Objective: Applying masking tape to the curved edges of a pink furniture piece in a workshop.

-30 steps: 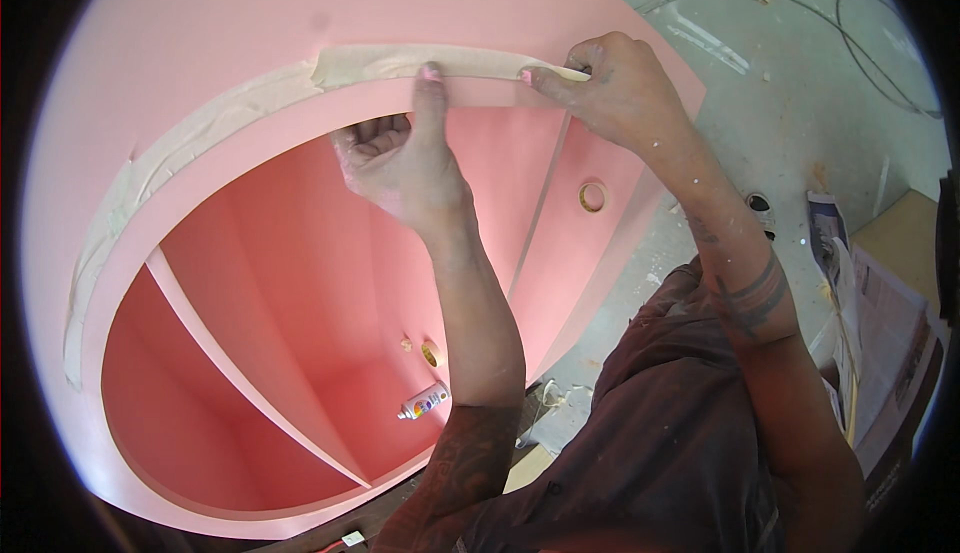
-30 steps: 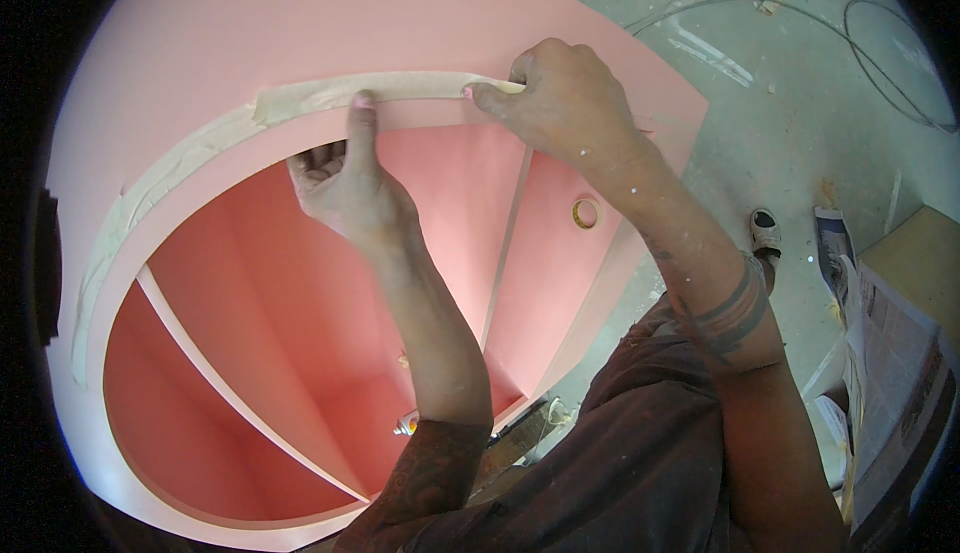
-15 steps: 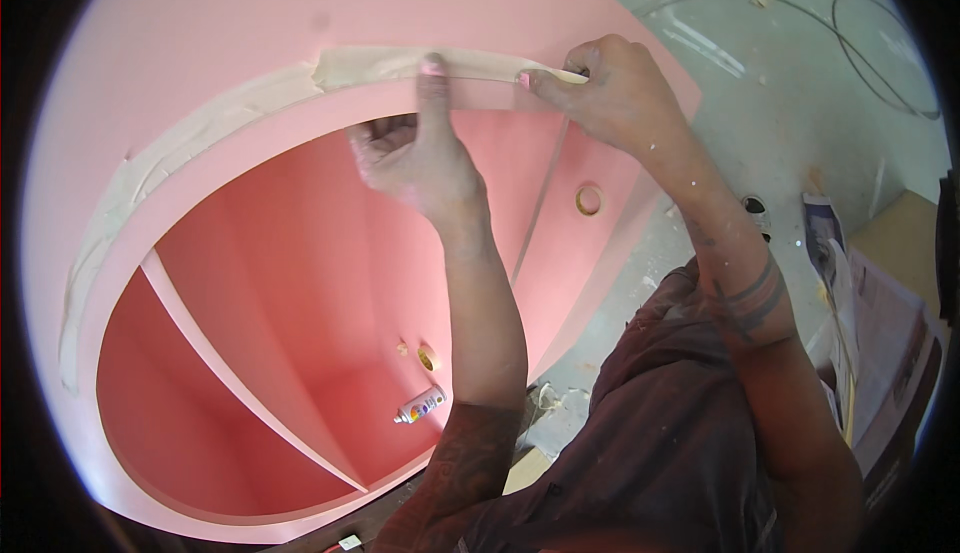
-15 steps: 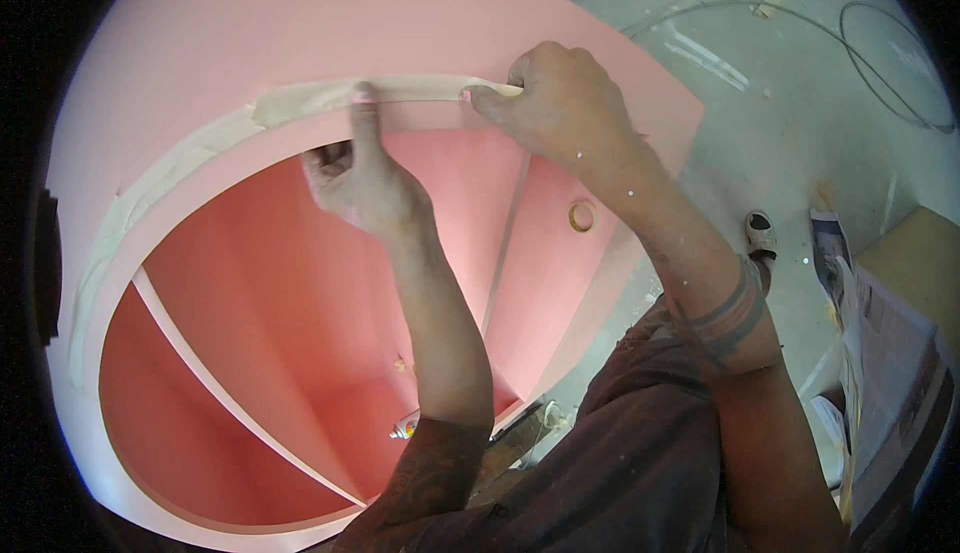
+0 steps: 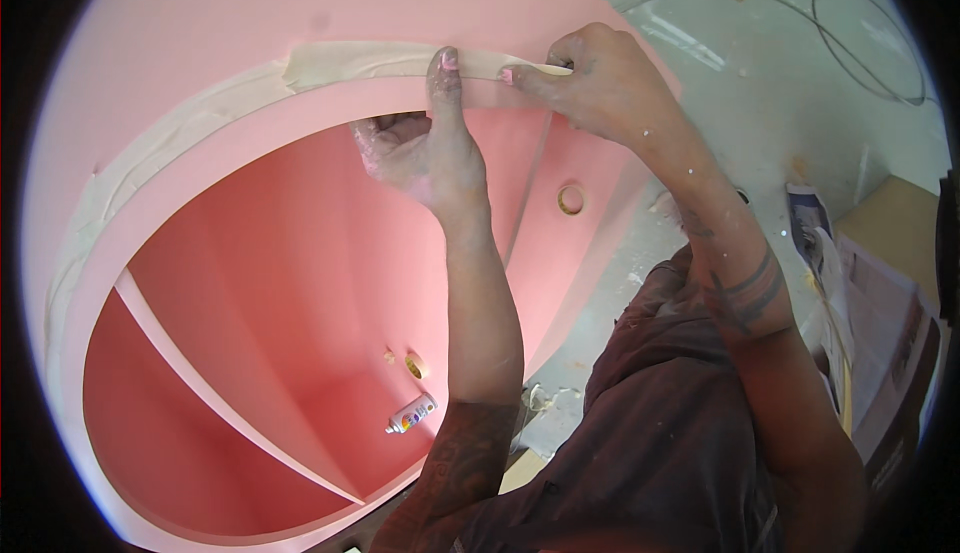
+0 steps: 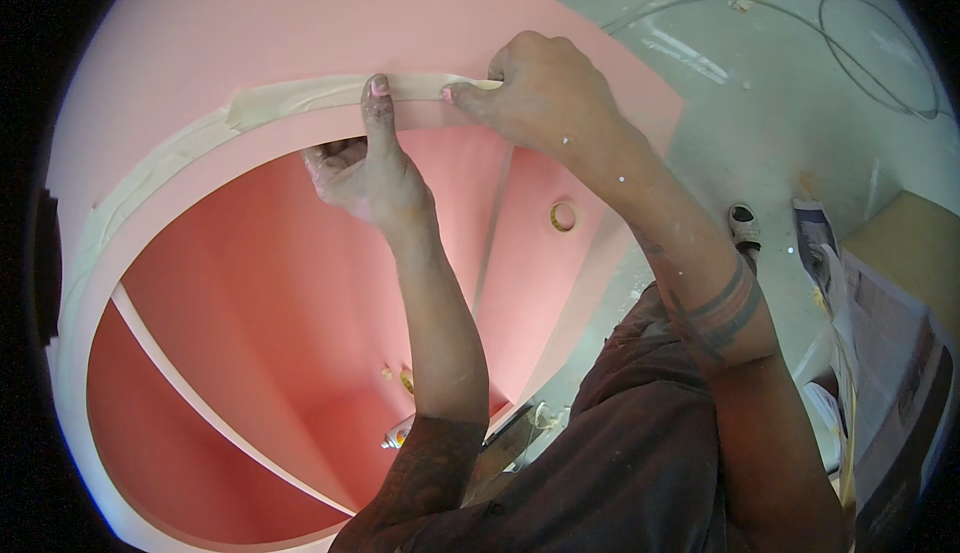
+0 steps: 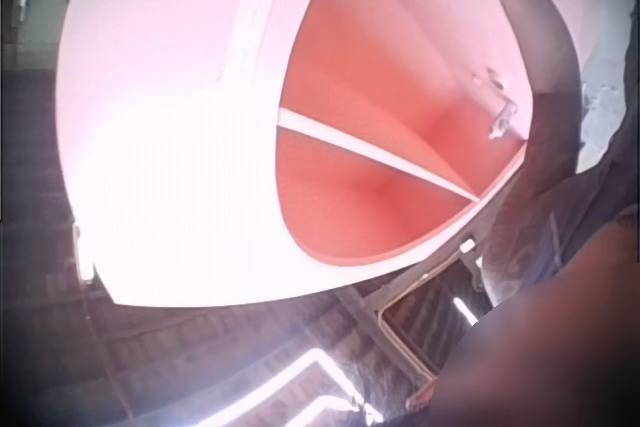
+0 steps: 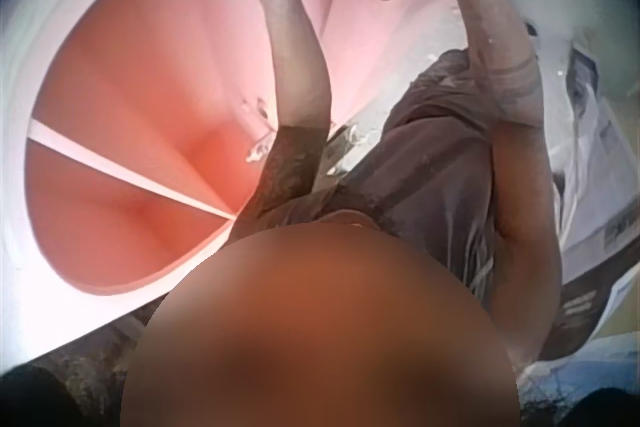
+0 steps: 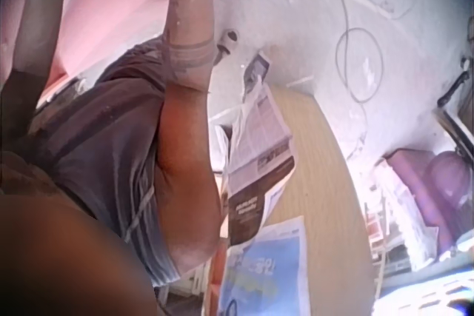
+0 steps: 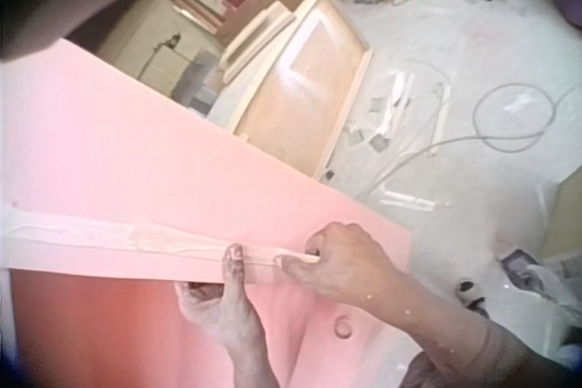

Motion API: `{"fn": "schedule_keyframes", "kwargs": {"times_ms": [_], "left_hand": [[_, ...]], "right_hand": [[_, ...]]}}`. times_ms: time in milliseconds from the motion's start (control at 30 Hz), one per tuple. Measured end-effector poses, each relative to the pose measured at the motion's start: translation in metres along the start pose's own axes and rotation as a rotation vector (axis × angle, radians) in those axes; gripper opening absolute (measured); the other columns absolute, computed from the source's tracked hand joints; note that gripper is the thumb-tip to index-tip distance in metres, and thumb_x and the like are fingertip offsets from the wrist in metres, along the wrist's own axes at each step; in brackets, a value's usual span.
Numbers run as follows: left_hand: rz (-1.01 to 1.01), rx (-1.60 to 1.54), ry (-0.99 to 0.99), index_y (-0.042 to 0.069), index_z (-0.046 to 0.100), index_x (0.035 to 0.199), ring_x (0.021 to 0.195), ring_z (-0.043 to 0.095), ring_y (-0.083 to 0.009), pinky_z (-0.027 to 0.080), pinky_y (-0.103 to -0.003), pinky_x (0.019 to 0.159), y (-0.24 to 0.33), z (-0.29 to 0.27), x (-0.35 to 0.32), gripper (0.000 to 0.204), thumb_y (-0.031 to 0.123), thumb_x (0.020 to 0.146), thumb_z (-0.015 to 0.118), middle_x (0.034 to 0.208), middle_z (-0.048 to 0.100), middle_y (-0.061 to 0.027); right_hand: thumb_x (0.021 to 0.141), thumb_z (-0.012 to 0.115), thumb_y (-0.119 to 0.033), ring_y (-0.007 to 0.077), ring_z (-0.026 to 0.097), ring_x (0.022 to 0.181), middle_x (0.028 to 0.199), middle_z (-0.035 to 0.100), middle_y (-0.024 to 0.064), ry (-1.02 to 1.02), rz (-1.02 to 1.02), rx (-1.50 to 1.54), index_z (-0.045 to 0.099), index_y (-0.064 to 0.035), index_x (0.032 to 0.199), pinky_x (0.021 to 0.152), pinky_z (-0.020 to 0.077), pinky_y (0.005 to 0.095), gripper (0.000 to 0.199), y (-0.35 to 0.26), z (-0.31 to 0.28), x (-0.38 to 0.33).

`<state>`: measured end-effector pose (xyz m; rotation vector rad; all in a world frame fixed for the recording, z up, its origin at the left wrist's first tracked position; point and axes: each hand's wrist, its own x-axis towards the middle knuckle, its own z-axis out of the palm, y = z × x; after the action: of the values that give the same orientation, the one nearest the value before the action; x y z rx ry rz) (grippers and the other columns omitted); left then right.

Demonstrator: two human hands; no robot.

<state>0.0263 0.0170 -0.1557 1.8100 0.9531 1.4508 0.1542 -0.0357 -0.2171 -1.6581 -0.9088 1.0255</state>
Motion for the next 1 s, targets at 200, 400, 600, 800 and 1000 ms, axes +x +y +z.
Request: {"fn": "schedule_keyframes", "kwargs": {"times_ms": [200,400,600,800,1000], "left_hand": [[-0.053,0.189,-0.084,-0.006,0.061,0.121,0.099,0.069,-0.0183,0.06,-0.033,0.086,-0.012,-0.009,-0.003,0.044,-0.008,0.083,0.083,0.11,0.07,-0.0128],[-0.008,0.08,-0.137,-0.006,0.061,0.122,0.098,0.07,-0.0179,0.059,-0.032,0.084,-0.029,-0.01,-0.014,0.043,-0.008,0.084,0.082,0.109,0.07,-0.0132],[0.019,-0.007,-0.017,-0.007,0.06,0.122,0.097,0.071,-0.0193,0.061,-0.033,0.085,-0.045,0.008,-0.025,0.04,-0.007,0.087,0.079,0.111,0.07,-0.0148],[-0.022,0.092,-0.055,-0.007,0.055,0.126,0.106,0.07,-0.0223,0.06,-0.036,0.092,-0.031,-0.004,-0.019,0.048,-0.005,0.086,0.081,0.115,0.067,-0.0158],[0.076,0.105,-0.069,-0.006,0.057,0.123,0.097,0.072,-0.02,0.061,-0.033,0.084,-0.044,-0.006,-0.02,0.046,0.004,0.087,0.083,0.108,0.069,-0.0161]], "right_hand": [[0.084,0.074,-0.055,0.0289,0.064,0.057,0.06,0.064,0.0153,0.025,-0.014,-0.067,0.07,0.0007,0.07,0.06,0.0528,0.0413,0.058,-0.001,0.003,0.003],[0.086,0.072,-0.056,0.022,0.064,0.05,0.053,0.061,0.0118,0.035,-0.053,-0.092,0.068,0.0006,0.067,0.055,0.0516,0.036,0.06,-0.001,0.001,0.0],[0.085,0.073,-0.054,0.0315,0.065,0.059,0.062,0.065,0.0175,-0.013,-0.071,-0.058,0.068,0.0016,0.068,0.06,0.0522,0.0445,0.058,0.005,-0.003,0.005],[0.086,0.078,-0.052,0.0182,0.064,0.06,0.064,0.065,0.0066,-0.279,-0.118,0.102,0.07,-0.0008,0.079,0.058,0.0517,0.0361,0.053,0.011,-0.015,0.003],[0.093,0.08,-0.038,0.0118,0.062,0.077,0.089,0.07,0.0036,-0.324,-0.654,0.366,0.073,-0.001,0.103,0.071,0.0524,0.0301,0.039,0.089,-0.012,0.014]]}}
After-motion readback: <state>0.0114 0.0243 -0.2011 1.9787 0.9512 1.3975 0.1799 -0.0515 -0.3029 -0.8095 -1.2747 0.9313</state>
